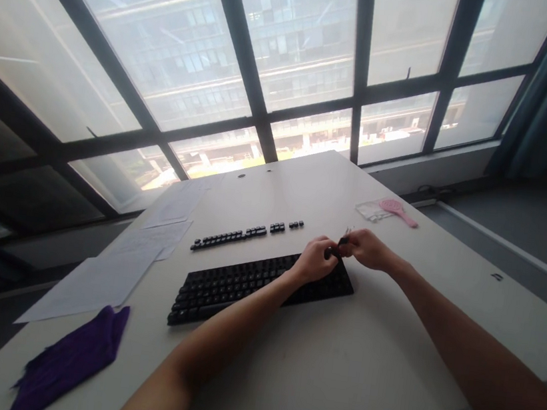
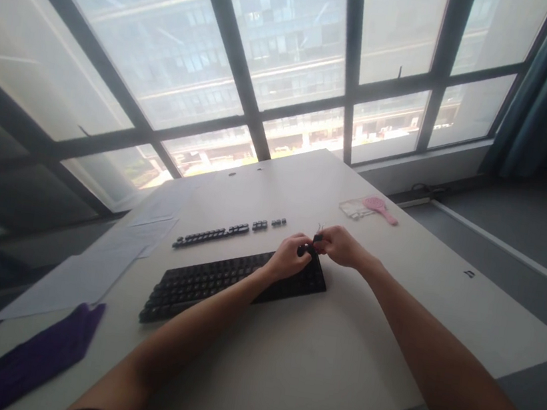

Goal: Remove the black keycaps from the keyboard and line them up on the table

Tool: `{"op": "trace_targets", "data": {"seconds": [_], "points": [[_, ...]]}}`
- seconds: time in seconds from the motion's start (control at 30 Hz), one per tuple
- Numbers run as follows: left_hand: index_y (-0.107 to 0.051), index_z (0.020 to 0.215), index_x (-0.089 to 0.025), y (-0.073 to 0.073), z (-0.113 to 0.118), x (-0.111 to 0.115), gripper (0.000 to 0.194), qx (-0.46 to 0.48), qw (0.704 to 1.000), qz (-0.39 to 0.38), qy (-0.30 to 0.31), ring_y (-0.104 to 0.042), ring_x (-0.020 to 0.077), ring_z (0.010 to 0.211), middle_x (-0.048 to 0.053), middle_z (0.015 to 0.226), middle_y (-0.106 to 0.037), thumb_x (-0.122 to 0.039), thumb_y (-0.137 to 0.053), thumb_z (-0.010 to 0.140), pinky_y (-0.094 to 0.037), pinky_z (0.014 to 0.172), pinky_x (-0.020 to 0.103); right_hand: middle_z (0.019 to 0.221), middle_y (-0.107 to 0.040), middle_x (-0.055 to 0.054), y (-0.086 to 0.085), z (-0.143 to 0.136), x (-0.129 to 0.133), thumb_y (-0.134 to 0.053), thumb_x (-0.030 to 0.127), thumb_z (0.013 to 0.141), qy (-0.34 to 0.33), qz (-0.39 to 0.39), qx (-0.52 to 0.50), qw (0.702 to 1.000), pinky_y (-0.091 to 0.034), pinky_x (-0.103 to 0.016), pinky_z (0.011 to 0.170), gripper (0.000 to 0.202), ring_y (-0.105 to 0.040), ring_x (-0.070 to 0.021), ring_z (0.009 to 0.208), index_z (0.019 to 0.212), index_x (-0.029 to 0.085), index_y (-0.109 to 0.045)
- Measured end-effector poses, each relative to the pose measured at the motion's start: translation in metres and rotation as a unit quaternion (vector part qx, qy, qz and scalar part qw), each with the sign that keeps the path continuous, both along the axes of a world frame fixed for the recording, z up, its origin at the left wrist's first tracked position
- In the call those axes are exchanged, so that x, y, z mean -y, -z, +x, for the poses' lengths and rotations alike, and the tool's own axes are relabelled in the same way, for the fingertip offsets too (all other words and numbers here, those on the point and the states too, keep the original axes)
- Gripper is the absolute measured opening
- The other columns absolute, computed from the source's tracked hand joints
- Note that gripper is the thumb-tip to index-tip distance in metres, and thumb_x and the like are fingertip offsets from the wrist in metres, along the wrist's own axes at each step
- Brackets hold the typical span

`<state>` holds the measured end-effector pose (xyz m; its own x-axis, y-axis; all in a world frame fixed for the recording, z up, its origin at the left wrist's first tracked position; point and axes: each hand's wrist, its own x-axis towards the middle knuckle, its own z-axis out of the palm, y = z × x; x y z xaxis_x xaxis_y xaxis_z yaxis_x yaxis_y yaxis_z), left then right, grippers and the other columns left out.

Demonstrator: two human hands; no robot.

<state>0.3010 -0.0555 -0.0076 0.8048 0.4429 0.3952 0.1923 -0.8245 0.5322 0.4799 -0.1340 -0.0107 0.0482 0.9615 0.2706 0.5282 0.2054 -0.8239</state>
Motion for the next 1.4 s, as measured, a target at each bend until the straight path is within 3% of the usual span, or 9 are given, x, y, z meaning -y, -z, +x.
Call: {"op": "trace_targets", "data": {"seconds": [0.27, 0.4, 0.6, 0.73, 0.83, 1.0, 1.13, 1.23, 1.4], "points": [[-0.075, 0.1, -0.02, 0.004, 0.0, -0.003, 0.02, 0.009, 0.999, -0.032, 0.001, -0.064, 0.0194, 0.09, 0.006, 0.094, -0.07, -0.026, -0.073, 0.08, -0.05, 0.085, 0.032, 0.067, -0.072, -0.005, 0.003, -0.001, -0.003, -0.078, 0.033, 0.066, 0.024, -0.056, -0.238, 0.969, -0.06, -0.033, 0.067, 0.019, -0.069, -0.0204, 0.067, 0.07, 0.015, -0.071], [-0.076, 0.095, -0.02, 0.007, 0.001, -0.007, 0.017, 0.022, 0.999, -0.047, -0.014, -0.064, 0.017, 0.082, 0.004, 0.088, -0.07, -0.026, -0.076, 0.079, -0.051, 0.081, 0.031, 0.068, -0.072, -0.005, 0.002, -0.004, -0.003, -0.08, 0.036, 0.065, 0.015, -0.052, -0.236, 0.97, -0.061, -0.034, 0.07, 0.024, -0.069, -0.0199, 0.068, 0.07, 0.015, -0.07], [-0.07, 0.103, -0.019, 0.005, 0.0, -0.005, 0.024, 0.105, 0.993, -0.059, -0.02, -0.062, 0.0132, 0.076, 0.003, 0.089, -0.068, -0.019, -0.076, 0.079, -0.053, 0.075, 0.027, 0.071, -0.069, -0.005, 0.002, -0.019, -0.006, -0.068, 0.039, 0.081, 0.069, 0.036, -0.19, 0.979, -0.059, -0.031, 0.064, 0.024, -0.068, -0.019, 0.069, 0.076, 0.016, -0.065], [-0.065, 0.11, -0.021, 0.003, -0.002, -0.001, 0.028, 0.12, 0.992, -0.027, -0.029, -0.063, 0.0127, 0.079, 0.005, 0.103, -0.064, -0.02, -0.073, 0.083, -0.055, 0.076, 0.028, 0.072, -0.069, -0.005, -0.004, -0.027, -0.004, -0.064, 0.042, 0.085, 0.095, 0.046, -0.175, 0.979, -0.058, -0.029, 0.06, 0.025, -0.068, -0.0188, 0.068, 0.085, 0.017, -0.062], [-0.067, 0.11, -0.022, 0.005, -0.002, 0.002, 0.022, 0.1, 0.995, 0.011, -0.001, -0.064, 0.0129, 0.087, 0.007, 0.115, -0.06, -0.02, -0.066, 0.088, -0.055, 0.082, 0.028, 0.068, -0.066, -0.005, -0.008, -0.028, -0.003, -0.065, 0.046, 0.084, 0.124, 0.041, -0.191, 0.973, -0.056, -0.028, 0.056, 0.03, -0.065, -0.0171, 0.062, 0.081, 0.017, -0.06], [-0.071, 0.104, -0.022, -0.003, -0.005, 0.0, 0.015, 0.106, 0.993, 0.043, 0.017, -0.065, 0.0137, 0.089, 0.007, 0.109, -0.063, -0.023, -0.064, 0.091, -0.054, 0.083, 0.028, 0.069, -0.067, -0.006, -0.009, -0.028, -0.004, -0.063, 0.048, 0.086, 0.173, 0.027, -0.262, 0.949, -0.054, -0.027, 0.053, 0.031, -0.064, -0.0157, 0.058, 0.079, 0.018, -0.057], [-0.072, 0.109, -0.02, -0.027, -0.01, -0.03, 0.023, 0.114, 0.992, -0.015, -0.059, -0.066, 0.0135, 0.078, 0.005, 0.093, -0.069, -0.023, -0.069, 0.087, -0.056, 0.077, 0.027, 0.071, -0.07, -0.008, -0.008, -0.029, -0.005, -0.061, 0.043, 0.09, 0.188, 0.026, -0.259, 0.947, -0.053, -0.025, 0.053, 0.028, -0.067, -0.0169, 0.061, 0.08, 0.017, -0.056], [-0.076, 0.096, -0.019, -0.043, -0.01, -0.068, 0.016, 0.088, 0.988, -0.042, -0.116, -0.068, 0.0134, 0.074, 0.004, 0.093, -0.072, -0.02, -0.074, 0.08, -0.056, 0.077, 0.027, 0.071, -0.07, -0.009, -0.007, -0.03, -0.006, -0.061, 0.042, 0.09, 0.186, 0.018, -0.255, 0.949, -0.053, -0.025, 0.053, 0.028, -0.068, -0.0171, 0.06, 0.077, 0.017, -0.056], [-0.077, 0.093, -0.017, -0.043, 0.002, -0.12, 0.017, 0.006, 0.989, -0.025, -0.147, -0.067, 0.0132, 0.07, 0.005, 0.095, -0.073, -0.014, -0.074, 0.076, -0.055, 0.076, 0.027, 0.073, -0.07, -0.01, -0.005, -0.03, -0.006, -0.06, 0.037, 0.091, 0.179, 0.002, -0.254, 0.951, -0.053, -0.025, 0.053, 0.025, -0.068, -0.0172, 0.061, 0.077, 0.016, -0.057]]}}
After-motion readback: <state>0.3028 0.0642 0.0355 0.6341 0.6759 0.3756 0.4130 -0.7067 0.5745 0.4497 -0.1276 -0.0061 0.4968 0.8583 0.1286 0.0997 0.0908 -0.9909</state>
